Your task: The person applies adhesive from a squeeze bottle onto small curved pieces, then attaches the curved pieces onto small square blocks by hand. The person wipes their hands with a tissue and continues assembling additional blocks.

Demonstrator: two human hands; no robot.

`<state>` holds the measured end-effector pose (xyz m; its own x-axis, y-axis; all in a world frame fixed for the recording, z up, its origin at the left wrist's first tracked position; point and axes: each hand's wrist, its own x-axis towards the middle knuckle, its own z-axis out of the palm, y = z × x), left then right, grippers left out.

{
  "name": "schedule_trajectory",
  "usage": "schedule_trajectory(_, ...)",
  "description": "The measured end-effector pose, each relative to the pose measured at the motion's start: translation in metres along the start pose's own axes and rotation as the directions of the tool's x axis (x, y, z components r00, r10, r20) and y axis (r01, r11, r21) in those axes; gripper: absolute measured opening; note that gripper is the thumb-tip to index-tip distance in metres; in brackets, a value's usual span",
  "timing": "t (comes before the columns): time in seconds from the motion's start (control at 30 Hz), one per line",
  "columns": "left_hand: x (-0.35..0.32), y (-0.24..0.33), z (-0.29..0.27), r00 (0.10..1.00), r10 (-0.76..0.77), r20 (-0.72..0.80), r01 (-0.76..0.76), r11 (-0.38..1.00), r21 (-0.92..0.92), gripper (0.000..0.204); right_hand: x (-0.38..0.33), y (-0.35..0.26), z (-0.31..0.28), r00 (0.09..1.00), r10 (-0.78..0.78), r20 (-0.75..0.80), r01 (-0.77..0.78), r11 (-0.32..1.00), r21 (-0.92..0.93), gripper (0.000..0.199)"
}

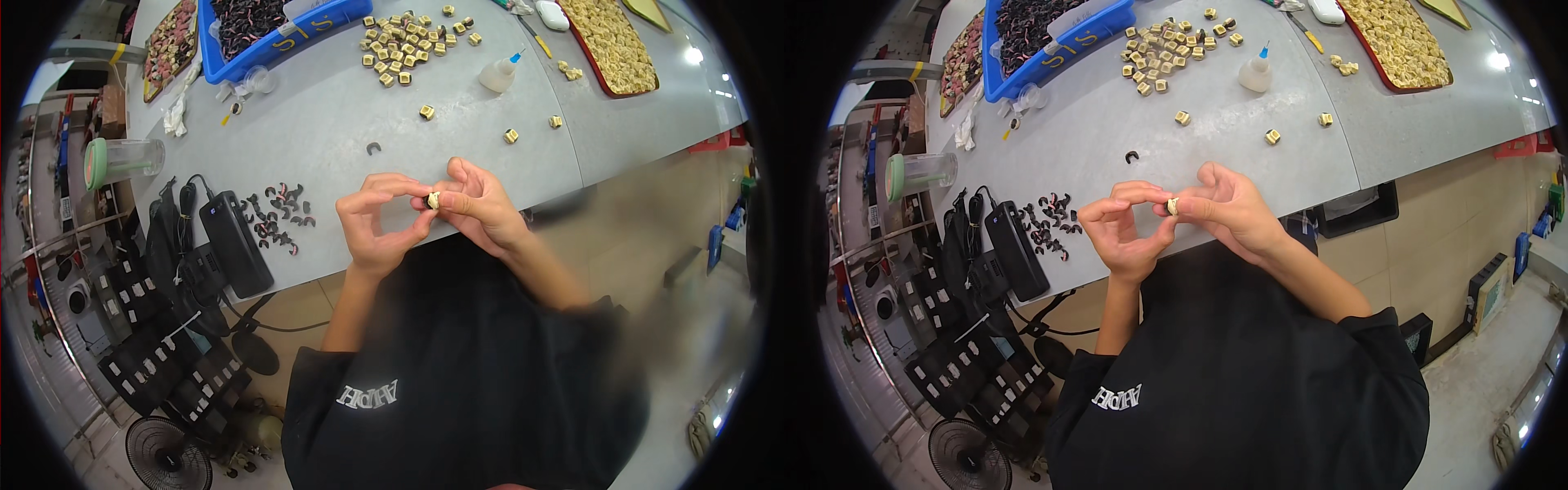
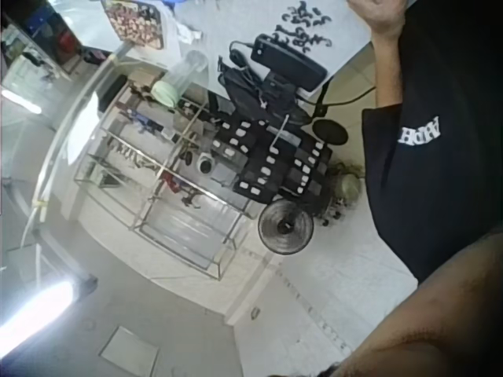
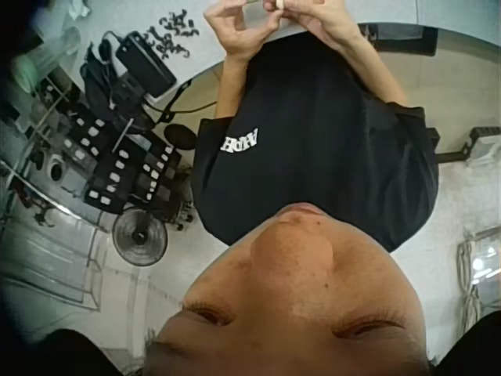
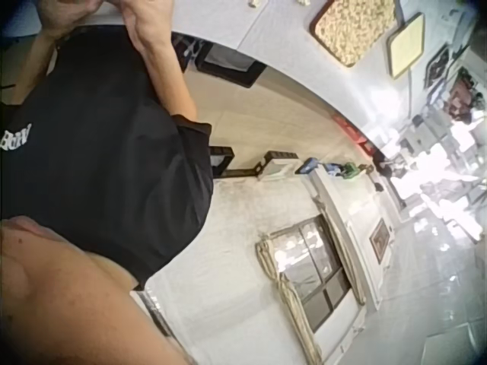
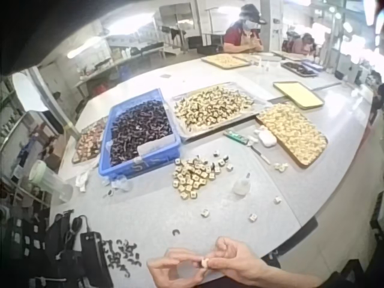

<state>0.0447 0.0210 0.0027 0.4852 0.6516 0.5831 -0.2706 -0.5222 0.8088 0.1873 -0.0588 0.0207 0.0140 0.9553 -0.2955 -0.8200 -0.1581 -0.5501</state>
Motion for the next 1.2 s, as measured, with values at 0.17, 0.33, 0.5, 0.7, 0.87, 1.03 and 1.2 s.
schedule_trajectory(0.17,-0.001,0.000,0.000,1.000,-0.003,-0.005,0.003,0.999,-0.043,0.059,-0.002,0.003,0.002,1.000,0.020,0.020,-0.022,0.994,0.110,0.032)
schedule_trajectory(0.33,-0.002,0.002,0.001,1.000,0.001,-0.018,-0.002,0.998,-0.068,0.057,-0.003,0.004,0.005,0.999,0.034,0.004,-0.034,0.993,0.111,0.034)
schedule_trajectory(0.5,-0.003,0.003,0.001,1.000,0.001,-0.004,-0.002,0.999,-0.055,0.057,-0.004,0.001,0.002,0.997,0.052,0.055,-0.058,0.993,0.099,0.040)
schedule_trajectory(0.7,-0.002,0.010,0.001,1.000,-0.010,0.009,0.010,0.999,-0.047,0.057,-0.009,0.002,0.004,0.998,0.048,0.048,-0.054,0.991,0.123,0.038)
schedule_trajectory(0.87,0.000,0.030,-0.001,1.000,-0.014,0.013,0.014,0.999,-0.033,0.059,-0.019,-0.009,0.010,0.975,0.141,0.172,-0.135,0.990,-0.044,0.030)
schedule_trajectory(1.03,0.006,0.051,-0.002,0.991,0.034,0.133,-0.032,0.999,-0.017,0.070,-0.031,-0.024,0.014,0.950,0.108,0.294,-0.041,0.973,-0.226,0.023)
schedule_trajectory(1.2,0.008,0.067,0.001,0.980,-0.019,0.198,0.025,0.999,-0.027,0.053,-0.045,-0.030,0.020,0.917,0.091,0.388,-0.012,0.979,-0.201,0.018)
